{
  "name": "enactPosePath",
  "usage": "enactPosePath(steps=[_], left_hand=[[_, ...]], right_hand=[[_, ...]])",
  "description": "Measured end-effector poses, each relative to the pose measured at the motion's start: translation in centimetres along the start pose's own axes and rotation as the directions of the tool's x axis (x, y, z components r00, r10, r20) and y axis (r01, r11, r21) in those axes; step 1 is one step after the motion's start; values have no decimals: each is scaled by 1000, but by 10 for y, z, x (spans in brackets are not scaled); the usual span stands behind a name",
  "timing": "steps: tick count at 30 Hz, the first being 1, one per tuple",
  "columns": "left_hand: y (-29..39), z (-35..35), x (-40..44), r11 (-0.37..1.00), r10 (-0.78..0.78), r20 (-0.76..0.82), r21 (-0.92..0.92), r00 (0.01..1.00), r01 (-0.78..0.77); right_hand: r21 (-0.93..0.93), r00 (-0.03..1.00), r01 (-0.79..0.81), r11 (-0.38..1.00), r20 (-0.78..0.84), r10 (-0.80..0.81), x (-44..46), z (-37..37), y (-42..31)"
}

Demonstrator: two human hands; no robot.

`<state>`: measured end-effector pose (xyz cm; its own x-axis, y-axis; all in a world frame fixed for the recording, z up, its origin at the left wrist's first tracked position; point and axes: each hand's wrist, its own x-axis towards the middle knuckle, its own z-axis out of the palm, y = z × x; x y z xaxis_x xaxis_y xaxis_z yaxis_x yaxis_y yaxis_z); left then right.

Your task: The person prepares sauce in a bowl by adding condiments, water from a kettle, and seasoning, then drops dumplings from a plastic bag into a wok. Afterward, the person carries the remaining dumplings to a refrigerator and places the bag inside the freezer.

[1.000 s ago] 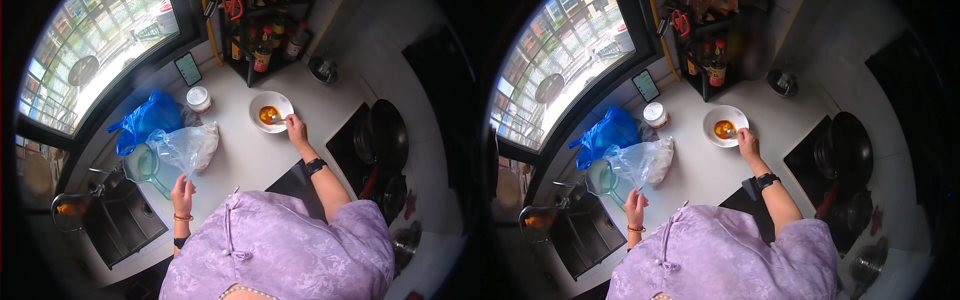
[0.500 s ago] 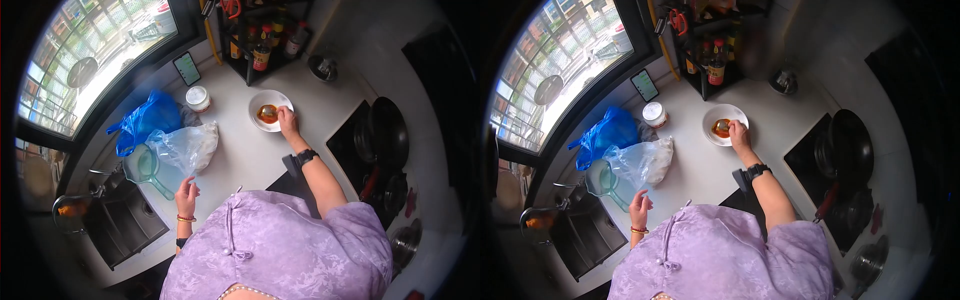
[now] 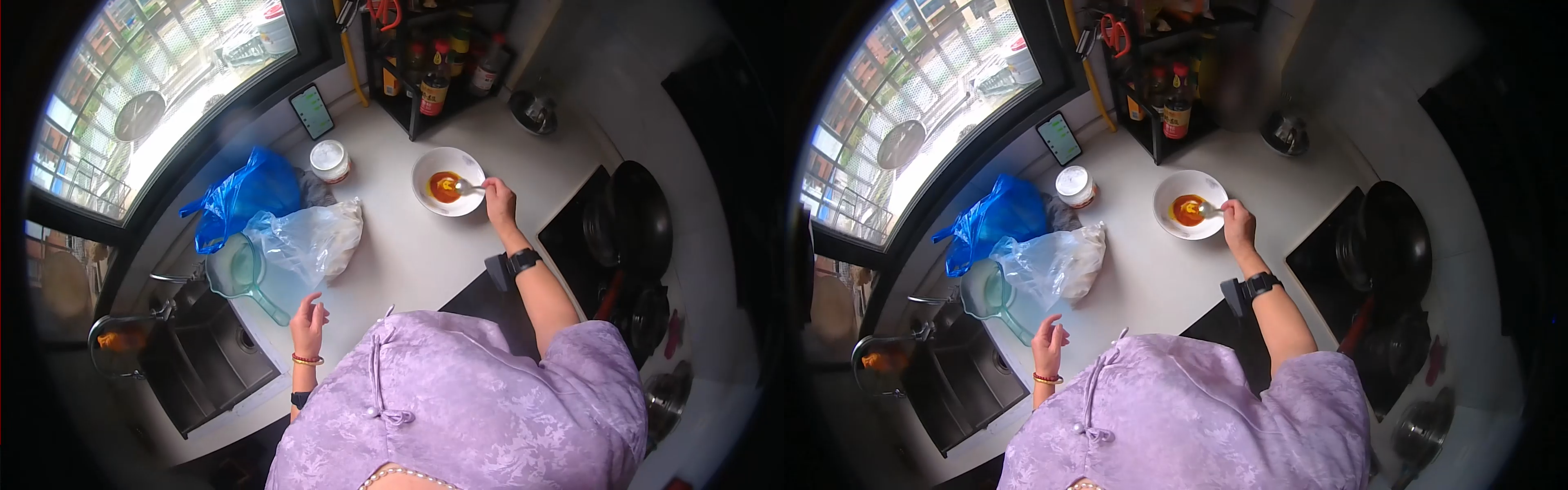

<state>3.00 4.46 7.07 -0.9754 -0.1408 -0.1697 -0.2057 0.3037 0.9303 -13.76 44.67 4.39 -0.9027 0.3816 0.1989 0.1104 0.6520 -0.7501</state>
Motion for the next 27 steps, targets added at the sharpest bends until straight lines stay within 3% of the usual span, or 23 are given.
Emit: enactPosePath(steps=[3,5,8,10,12,16,18,22,23,24,25,27], left_hand=[[-8,8,1,998,-30,8,-59,1000,30],[-6,9,3,997,-41,35,-66,999,44],[2,7,6,997,21,93,72,995,-28],[-3,7,9,999,16,47,-29,999,-15],[-6,9,6,999,-11,43,-32,999,12],[-10,12,5,997,2,106,74,994,-10],[-9,11,9,997,37,86,59,996,-42],[-12,12,6,1000,-18,56,24,998,17],[-11,11,7,998,-42,70,42,997,39],[-9,10,8,999,-29,63,37,998,27],[-8,9,9,999,-26,73,46,997,23],[-11,9,12,996,-7,75,86,997,0]], right_hand=[[114,998,44,993,29,-48,-11,21,3],[62,996,67,996,-59,-63,-3,29,3],[35,990,-4,999,-138,9,3,16,12],[70,991,30,997,-133,-20,-2,11,17],[87,996,-84,993,45,80,-11,16,11],[163,996,-73,984,-43,81,-4,27,14],[62,993,-106,992,-39,109,-3,16,21],[43,969,-131,990,218,119,-12,-3,30],[47,972,-117,992,210,104,-13,-8,21],[-236,974,-13,972,216,66,-13,-15,8],[-500,973,88,862,229,34,-11,-21,-4],[-520,967,85,850,247,54,6,-34,-22]])
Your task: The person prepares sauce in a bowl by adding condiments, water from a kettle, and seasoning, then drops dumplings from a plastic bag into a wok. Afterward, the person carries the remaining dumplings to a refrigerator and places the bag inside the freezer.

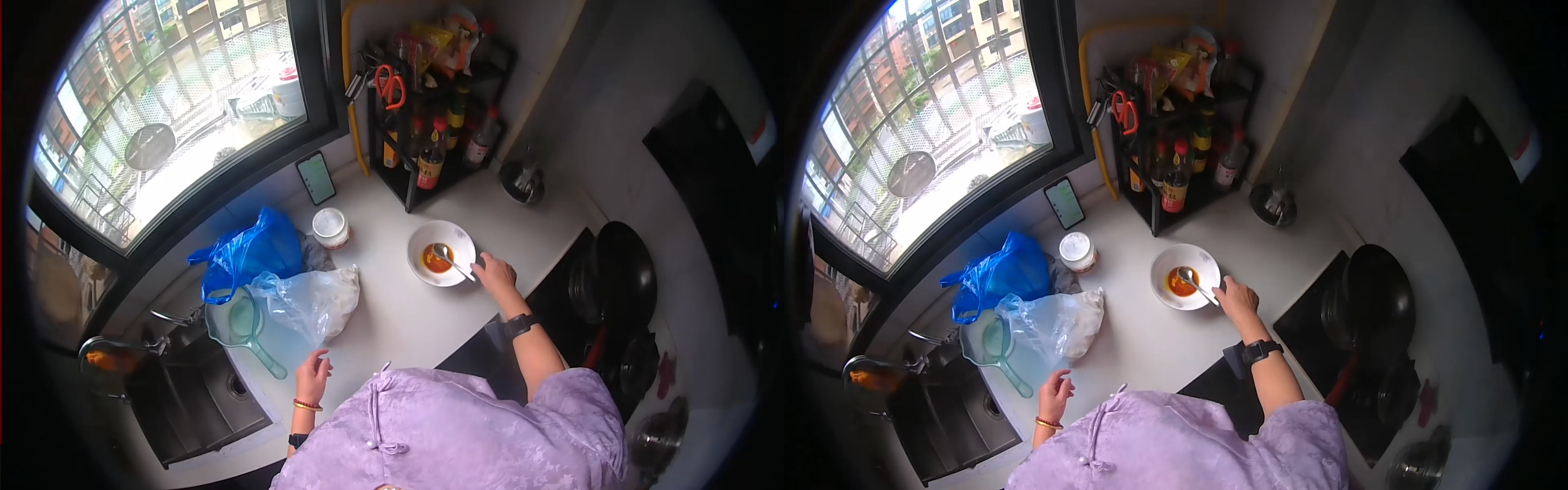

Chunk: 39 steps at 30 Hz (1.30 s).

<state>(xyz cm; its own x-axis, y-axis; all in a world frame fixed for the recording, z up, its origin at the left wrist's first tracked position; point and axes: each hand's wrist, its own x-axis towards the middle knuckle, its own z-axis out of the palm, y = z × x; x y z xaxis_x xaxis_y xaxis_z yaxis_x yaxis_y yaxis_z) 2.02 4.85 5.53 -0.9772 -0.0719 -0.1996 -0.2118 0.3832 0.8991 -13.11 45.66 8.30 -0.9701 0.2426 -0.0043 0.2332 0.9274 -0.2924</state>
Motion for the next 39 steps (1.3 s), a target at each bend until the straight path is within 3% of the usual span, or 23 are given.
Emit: enactPosePath(steps=[1,4,6,8,13,15,31,33,39], left_hand=[[-1,0,2,1000,6,-4,-9,1000,-6],[1,4,4,999,5,-43,-37,999,-6],[5,3,5,1000,15,-38,17,999,-15],[6,3,6,1000,16,-42,7,999,-16],[-7,3,-2,997,-32,-115,-80,993,23],[-13,1,-7,995,-69,-149,-85,986,57],[-9,10,1,998,-61,-191,3,980,63],[-13,8,1,993,-54,-181,98,982,72],[-9,5,2,992,-62,-196,93,979,82]], right_hand=[[-23,999,-17,1000,38,17,7,-13,-3],[246,969,144,958,-232,-86,44,-41,-21],[389,956,173,905,-287,-59,62,-75,-50],[413,903,317,854,-408,-137,88,-87,-59],[597,910,355,719,-396,-121,136,-86,-68],[681,972,192,707,-233,-39,140,-86,-75],[668,983,183,721,-97,-159,166,-59,-79],[668,980,198,717,-124,-155,166,-59,-82],[648,959,282,707,-213,-187,169,-80,-96]])
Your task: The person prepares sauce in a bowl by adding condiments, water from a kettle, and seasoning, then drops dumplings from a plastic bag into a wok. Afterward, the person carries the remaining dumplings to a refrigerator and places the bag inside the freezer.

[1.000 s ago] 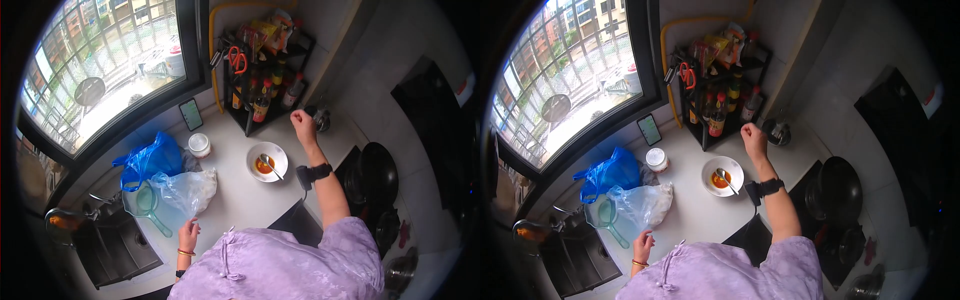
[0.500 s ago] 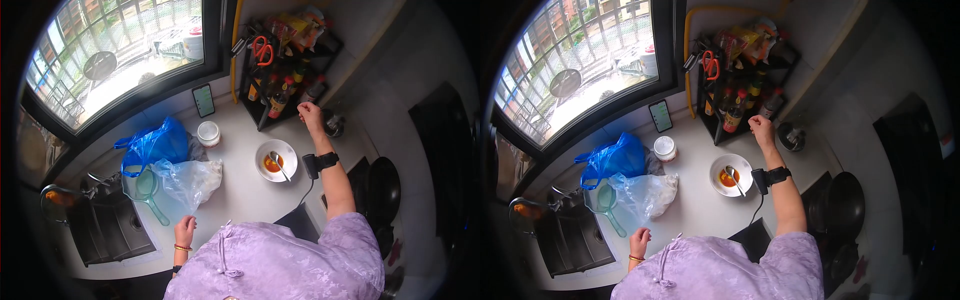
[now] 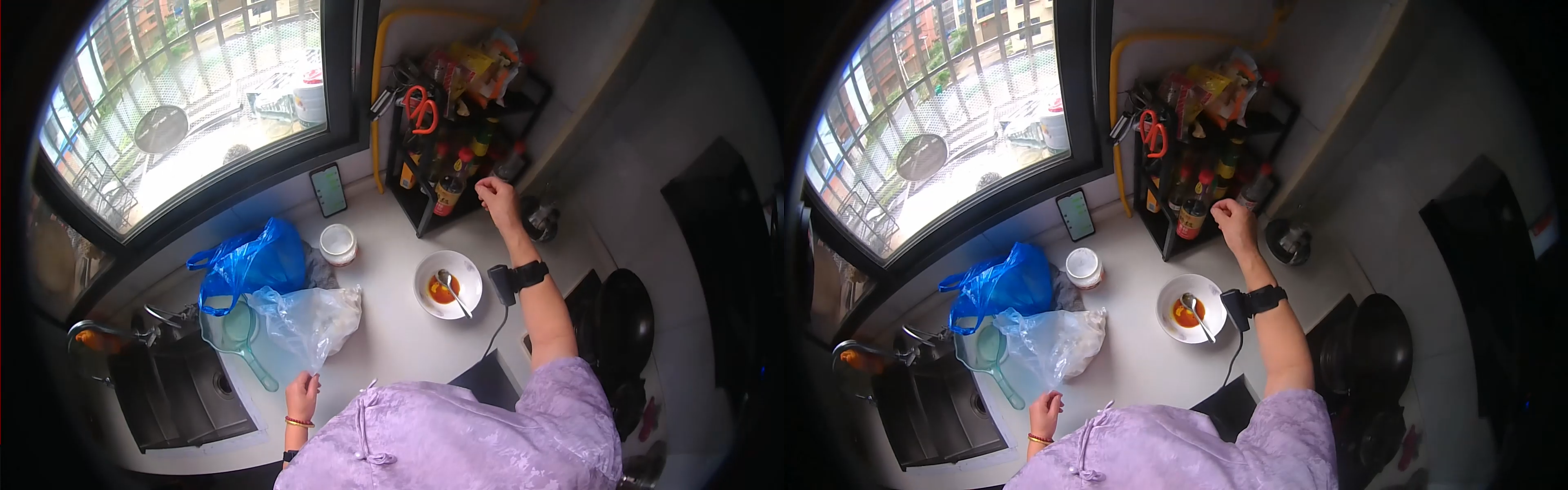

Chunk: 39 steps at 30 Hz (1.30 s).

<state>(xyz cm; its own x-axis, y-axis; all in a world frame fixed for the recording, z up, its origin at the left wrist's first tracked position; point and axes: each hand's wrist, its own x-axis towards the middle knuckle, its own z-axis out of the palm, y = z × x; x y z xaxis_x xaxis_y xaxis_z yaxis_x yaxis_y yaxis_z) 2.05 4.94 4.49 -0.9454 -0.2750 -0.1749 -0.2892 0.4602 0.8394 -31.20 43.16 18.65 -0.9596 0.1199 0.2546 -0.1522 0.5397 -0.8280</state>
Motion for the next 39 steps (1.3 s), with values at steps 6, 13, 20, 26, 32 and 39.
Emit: enactPosePath(steps=[6,13,20,26,32,39], left_hand=[[-3,3,-3,999,21,15,-26,1000,-21],[-5,2,-8,1000,2,43,-31,999,-1],[12,3,1,993,22,80,112,997,-31],[17,7,-3,986,10,52,167,999,-19],[4,10,-23,990,-34,47,136,998,27],[7,15,-20,978,-53,69,205,996,37]], right_hand=[[-40,997,72,997,4,-72,4,-12,8],[-91,973,-184,979,124,194,-3,-10,65],[-351,998,66,934,19,-63,34,5,34],[-290,992,123,949,3,-128,52,23,32],[-315,1000,-1,949,-16,-4,40,42,100],[-399,920,-168,901,266,289,20,49,136]])
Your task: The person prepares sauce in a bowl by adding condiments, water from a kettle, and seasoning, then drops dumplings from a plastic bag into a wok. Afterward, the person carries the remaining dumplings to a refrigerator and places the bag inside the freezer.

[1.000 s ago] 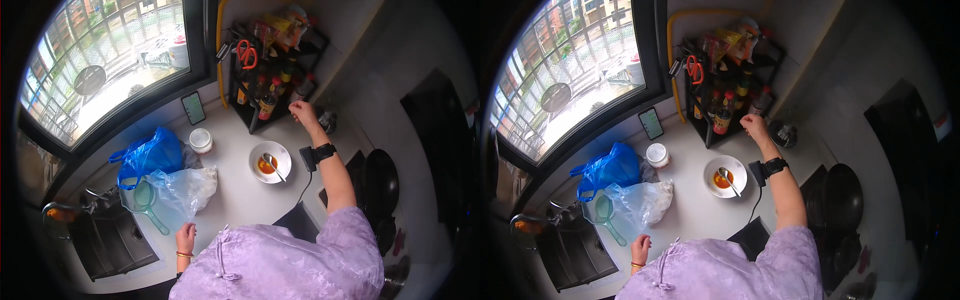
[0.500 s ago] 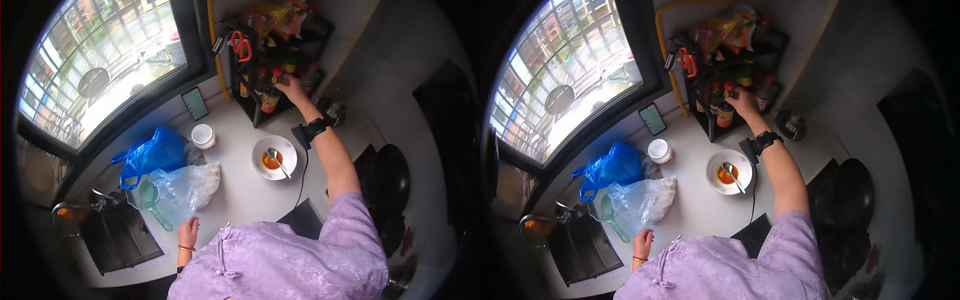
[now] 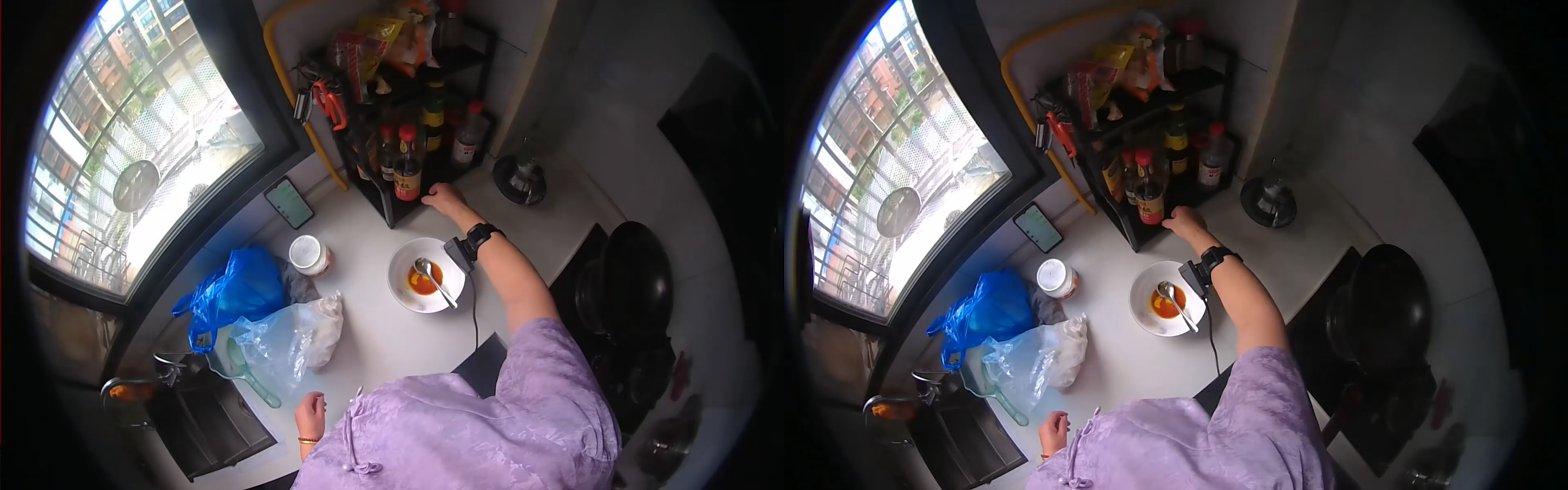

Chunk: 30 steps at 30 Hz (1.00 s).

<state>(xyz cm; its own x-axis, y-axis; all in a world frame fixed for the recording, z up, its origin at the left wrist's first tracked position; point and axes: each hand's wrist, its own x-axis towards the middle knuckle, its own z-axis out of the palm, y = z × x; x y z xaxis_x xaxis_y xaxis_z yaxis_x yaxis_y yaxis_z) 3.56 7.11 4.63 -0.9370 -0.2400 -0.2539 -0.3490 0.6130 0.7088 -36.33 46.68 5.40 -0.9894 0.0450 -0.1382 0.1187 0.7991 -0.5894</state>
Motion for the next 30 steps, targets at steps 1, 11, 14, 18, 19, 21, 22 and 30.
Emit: enactPosePath(steps=[1,11,14,18,19,21,22,30], left_hand=[[-1,-1,0,1000,4,-4,9,1000,-4],[20,13,13,995,28,64,97,998,-34],[25,13,17,983,78,102,157,992,-93],[39,10,20,973,84,92,208,992,-102],[38,9,19,978,71,85,190,994,-86],[32,11,13,985,47,68,165,997,-58],[28,12,10,980,52,70,189,996,-65],[38,17,4,960,58,89,267,994,-80]], right_hand=[[30,998,-49,998,-27,50,1,-2,4],[114,926,290,950,-285,-248,-10,-37,-20],[91,849,395,914,-417,-325,-5,-29,-34],[204,873,347,915,-428,-236,5,-46,-44],[242,890,311,919,-414,-192,9,-56,-46],[308,797,376,874,-589,-135,18,-91,-55],[286,705,478,831,-689,-168,25,-113,-59],[-155,329,487,859,-879,-345,115,-268,-102]])
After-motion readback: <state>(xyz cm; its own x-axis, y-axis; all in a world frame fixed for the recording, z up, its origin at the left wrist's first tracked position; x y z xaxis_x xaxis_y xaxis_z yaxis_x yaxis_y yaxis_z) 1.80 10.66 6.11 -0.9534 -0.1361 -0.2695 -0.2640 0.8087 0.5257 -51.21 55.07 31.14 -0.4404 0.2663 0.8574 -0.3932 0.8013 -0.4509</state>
